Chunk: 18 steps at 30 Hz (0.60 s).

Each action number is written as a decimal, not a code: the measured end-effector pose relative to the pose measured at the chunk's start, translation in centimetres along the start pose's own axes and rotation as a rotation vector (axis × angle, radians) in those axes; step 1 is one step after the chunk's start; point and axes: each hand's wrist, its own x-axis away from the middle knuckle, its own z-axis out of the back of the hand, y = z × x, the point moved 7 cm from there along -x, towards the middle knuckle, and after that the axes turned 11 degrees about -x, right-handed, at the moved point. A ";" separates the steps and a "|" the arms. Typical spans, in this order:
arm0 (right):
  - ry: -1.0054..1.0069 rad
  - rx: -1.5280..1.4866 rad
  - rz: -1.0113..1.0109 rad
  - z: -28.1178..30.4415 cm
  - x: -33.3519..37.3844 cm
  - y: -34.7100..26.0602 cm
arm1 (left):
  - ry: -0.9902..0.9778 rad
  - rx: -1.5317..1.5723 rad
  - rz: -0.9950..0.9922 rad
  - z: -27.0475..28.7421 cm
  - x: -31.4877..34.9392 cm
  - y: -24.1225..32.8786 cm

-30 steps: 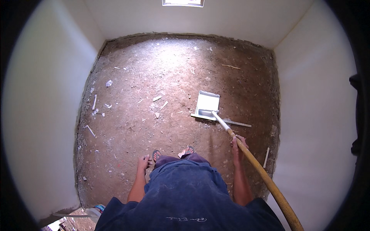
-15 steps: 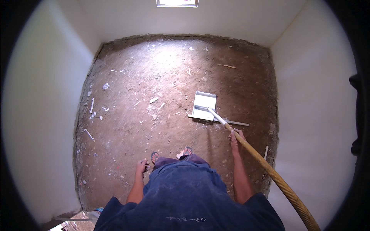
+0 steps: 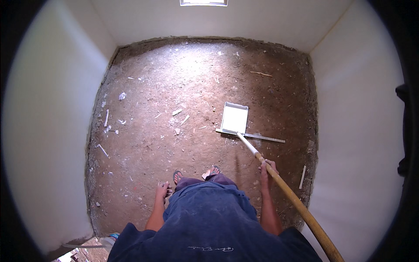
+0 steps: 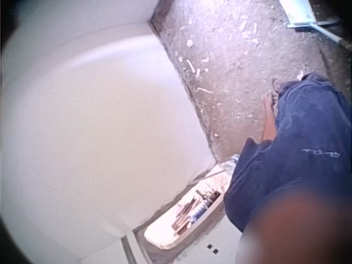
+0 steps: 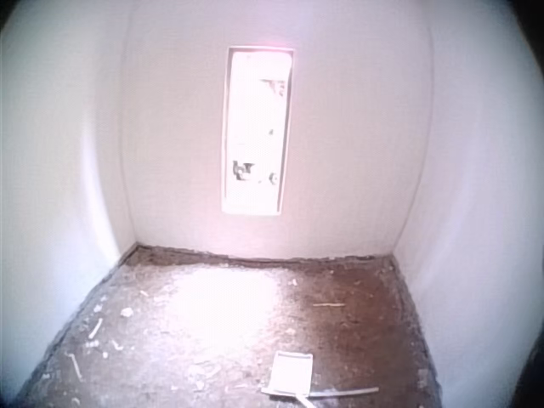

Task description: The person wraps a paint roller handle with brown paper, then attaches the roller to a long bamboo pole. They dip the roller into a paint tray and apply white paint to the ceiling and upper walls of a small room with a dirt floor and one window.

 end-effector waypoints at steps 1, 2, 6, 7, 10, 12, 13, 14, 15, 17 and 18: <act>-0.009 0.003 0.004 -0.4 -0.5 0.1 | -0.005 0.002 -0.025 0.0 -0.1 -0.1; 0.015 0.039 -0.036 -0.6 -1.1 0.6 | -0.014 -0.004 -0.032 -0.1 -0.2 0.0; -0.012 0.014 0.134 -2.4 -3.6 -0.1 | -0.020 -0.069 -0.004 -0.3 -0.8 1.0; -0.014 0.000 0.124 -2.6 -3.9 -0.1 | -0.028 -0.070 -0.056 -0.3 -1.0 2.1; -0.011 0.076 0.120 -2.4 -3.8 -0.4 | -0.012 -0.049 -0.125 -0.1 -1.1 4.6; -0.014 0.111 0.114 -1.9 -3.0 -0.7 | 0.022 -0.014 -0.159 0.4 -1.0 5.8; -0.017 0.099 0.111 -1.6 -2.5 -0.9 | 0.017 -0.002 -0.171 0.5 -1.0 6.1; -0.014 0.091 0.099 -1.3 -1.9 -0.9 | 0.023 0.004 -0.176 0.7 -0.8 6.2; -0.021 0.081 0.098 -1.0 -1.4 -1.1 | 0.041 0.008 -0.169 1.0 -0.8 5.9; -0.017 0.071 0.103 -0.7 -0.4 -1.3 | 0.039 0.008 -0.142 1.3 -0.6 5.0; -0.020 0.044 0.058 -0.7 0.0 -1.0 | 0.044 0.004 -0.101 1.5 -0.6 4.2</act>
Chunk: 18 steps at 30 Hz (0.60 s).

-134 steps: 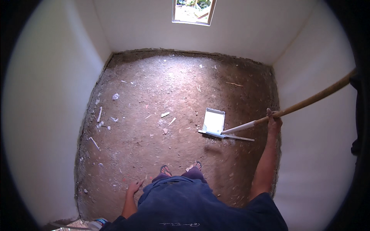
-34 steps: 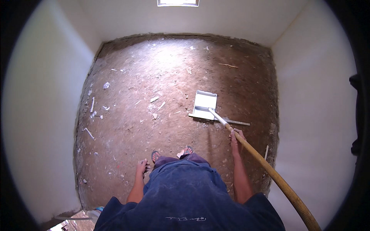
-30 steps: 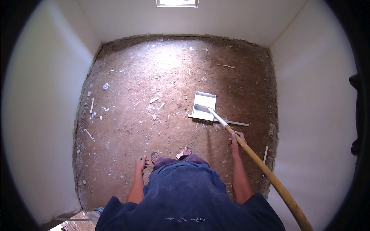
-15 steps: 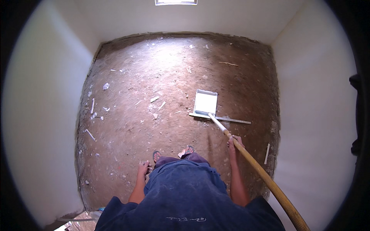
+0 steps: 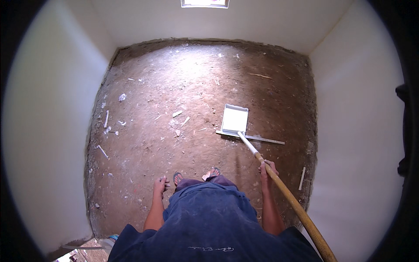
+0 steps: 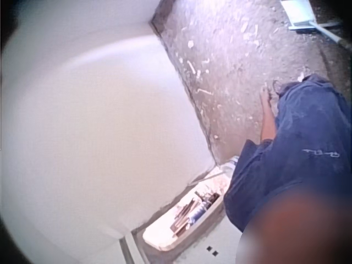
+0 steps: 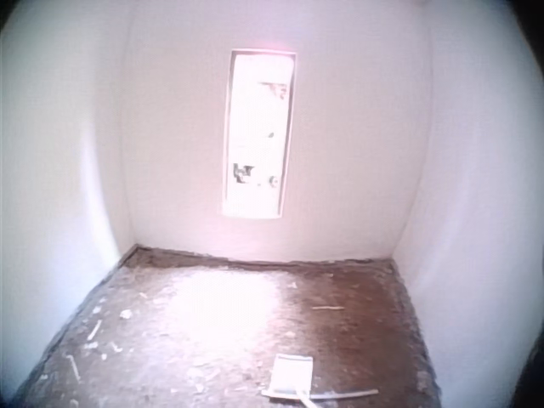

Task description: The person wraps a paint roller handle with brown paper, then attaches the roller to a long bamboo pole. They dip the roller into a paint tray and apply white paint to the ceiling and upper walls of a small room with a dirt floor and one window.

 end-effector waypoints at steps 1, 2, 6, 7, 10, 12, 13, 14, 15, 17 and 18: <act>0.000 -0.028 -0.017 -0.1 0.2 0.1 | -0.010 0.005 -0.001 0.1 0.1 -0.5; 0.007 -0.018 -0.109 -0.2 0.3 0.8 | -0.016 0.009 0.019 0.1 0.1 -1.3; 0.034 -0.068 0.011 -1.2 -1.0 0.3 | -0.033 -0.010 0.091 0.0 0.0 -3.3; 0.040 -0.063 0.030 -1.5 -1.6 0.3 | -0.055 -0.026 0.068 -0.3 0.0 -3.2; 0.033 -0.004 0.038 -2.0 -2.8 0.1 | -0.081 -0.056 0.063 -1.0 -0.1 -2.7; 0.009 0.004 0.066 -1.9 -2.9 -0.5 | -0.083 -0.046 0.046 -1.4 -0.3 -1.7; 0.004 0.009 0.061 -1.7 -2.8 -0.7 | -0.065 -0.019 0.007 -1.4 -0.4 -0.9; -0.003 0.016 0.055 -1.5 -2.6 -0.9 | -0.050 0.002 -0.015 -1.4 -0.6 -0.3; -0.010 0.024 0.048 -1.2 -2.4 -1.1 | -0.026 0.016 -0.024 -1.3 -0.7 0.2; 0.000 -0.006 0.041 -0.7 -1.7 -1.4 | -0.042 0.012 -0.040 -1.4 -0.9 0.8; 0.005 -0.021 0.037 -0.5 -1.4 -1.6 | -0.046 0.006 -0.044 -1.4 -1.0 0.9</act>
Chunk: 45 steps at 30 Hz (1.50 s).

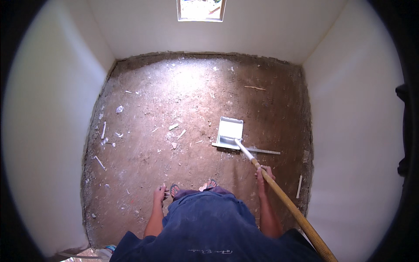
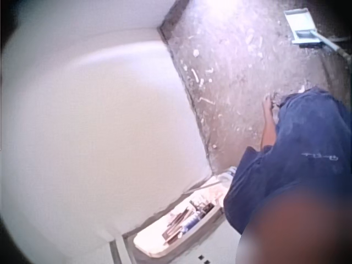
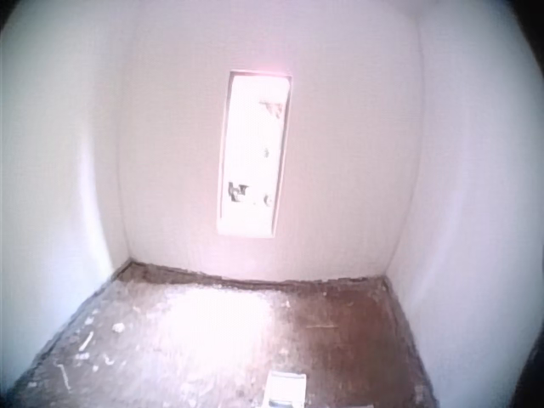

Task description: The person wraps a paint roller handle with brown paper, then attaches the roller to a long bamboo pole. They dip the roller into a paint tray and apply white paint to the ceiling and upper walls of a small room with a dirt floor and one window.

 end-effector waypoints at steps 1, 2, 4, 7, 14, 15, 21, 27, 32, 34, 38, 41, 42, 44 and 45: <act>0.017 0.001 -0.013 0.2 0.3 0.0 | -0.002 -0.006 0.004 0.0 -0.1 -0.1; 0.014 -0.013 -0.039 0.2 0.5 0.1 | -0.005 -0.015 0.011 -0.1 -0.1 -0.4; 0.025 -0.060 -0.039 0.2 0.8 0.1 | -0.017 -0.030 0.029 -0.4 -0.1 -1.1; 0.029 -0.068 -0.033 -0.1 0.6 0.3 | -0.035 -0.031 0.038 -1.1 0.1 -2.1; -0.032 -0.033 -0.014 -1.2 -2.2 0.8 | -0.085 -0.034 0.025 -3.6 0.5 -0.3; -0.042 -0.025 -0.003 -1.2 -2.4 0.7 | -0.092 -0.042 0.058 -4.0 0.1 0.2; -0.094 0.139 -0.097 0.0 -2.0 0.6 | -0.020 0.100 -0.117 -4.5 -2.8 2.0; -0.139 0.069 -0.037 -1.7 -5.6 -2.6 | 0.152 -0.650 -0.656 -5.7 -2.8 6.6; -0.118 -0.020 0.012 -4.1 -12.1 -7.8 | -0.374 -0.372 -0.689 -16.1 2.0 17.4; -0.114 -0.054 0.036 -4.7 -14.0 -10.1 | -0.412 -0.486 -0.886 -18.9 7.3 23.8; -0.121 -0.103 0.063 -5.8 -16.2 -13.6 | -0.630 -0.274 -1.048 -21.4 21.5 33.1; -0.131 -0.138 0.077 -6.6 -17.3 -15.6 | -0.791 -0.051 -1.196 -22.0 32.3 36.4; -0.138 -0.149 0.083 -6.9 -17.6 -16.2 | -0.843 0.023 -1.243 -21.6 34.8 37.6; -0.152 -0.169 0.088 -7.4 -18.2 -17.3 | -0.845 0.046 -1.284 -21.3 37.9 39.3; -0.160 -0.181 0.088 -7.7 -18.4 -17.7 | -0.833 0.041 -1.303 -21.5 38.8 40.1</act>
